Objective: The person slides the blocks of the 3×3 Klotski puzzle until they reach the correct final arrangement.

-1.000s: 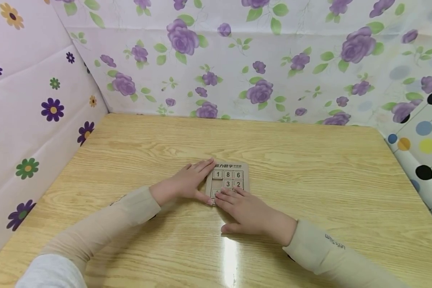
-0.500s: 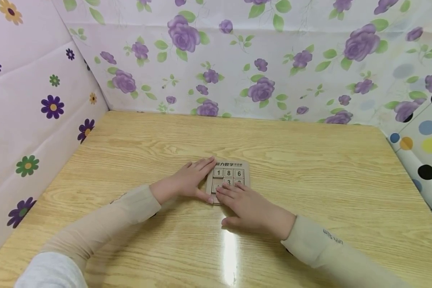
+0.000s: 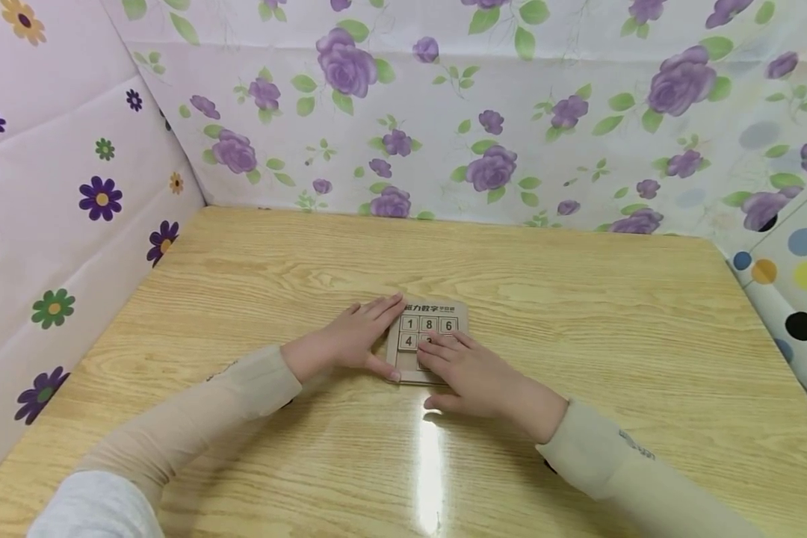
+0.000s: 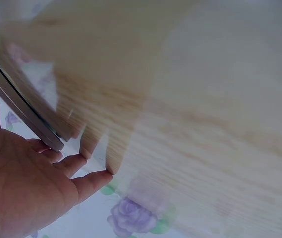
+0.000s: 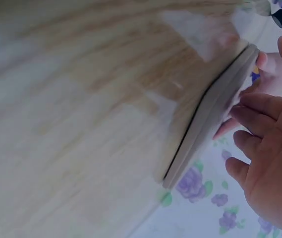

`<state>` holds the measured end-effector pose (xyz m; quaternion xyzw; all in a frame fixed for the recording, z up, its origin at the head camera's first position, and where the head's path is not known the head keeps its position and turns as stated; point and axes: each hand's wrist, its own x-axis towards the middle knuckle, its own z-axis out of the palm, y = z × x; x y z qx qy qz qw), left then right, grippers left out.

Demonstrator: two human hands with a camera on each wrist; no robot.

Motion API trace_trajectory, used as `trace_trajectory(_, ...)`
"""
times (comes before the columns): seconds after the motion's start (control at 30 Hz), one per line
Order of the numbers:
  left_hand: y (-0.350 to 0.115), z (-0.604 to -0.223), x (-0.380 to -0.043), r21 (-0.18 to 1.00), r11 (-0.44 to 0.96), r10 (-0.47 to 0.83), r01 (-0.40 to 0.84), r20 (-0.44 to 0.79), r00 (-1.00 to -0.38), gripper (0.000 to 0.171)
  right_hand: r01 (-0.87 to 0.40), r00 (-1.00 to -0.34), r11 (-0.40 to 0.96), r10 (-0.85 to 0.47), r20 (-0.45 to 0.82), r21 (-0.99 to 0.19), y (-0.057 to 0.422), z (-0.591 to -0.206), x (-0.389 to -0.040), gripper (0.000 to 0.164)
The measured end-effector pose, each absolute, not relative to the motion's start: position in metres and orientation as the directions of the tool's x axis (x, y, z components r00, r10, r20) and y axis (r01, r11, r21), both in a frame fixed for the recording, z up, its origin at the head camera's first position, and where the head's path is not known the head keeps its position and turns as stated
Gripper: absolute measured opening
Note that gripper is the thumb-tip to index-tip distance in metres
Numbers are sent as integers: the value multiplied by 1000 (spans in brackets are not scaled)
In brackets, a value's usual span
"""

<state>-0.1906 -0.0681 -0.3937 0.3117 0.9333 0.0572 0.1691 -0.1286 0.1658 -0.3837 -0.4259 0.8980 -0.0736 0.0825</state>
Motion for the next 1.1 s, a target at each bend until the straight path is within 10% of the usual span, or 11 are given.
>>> trace_trajectory(1.1, -67, -396, -192, 215, 804, 595, 555, -287, -751, 123, -716, -656, 642, -753, -51, -276, 173, -375, -126, 65)
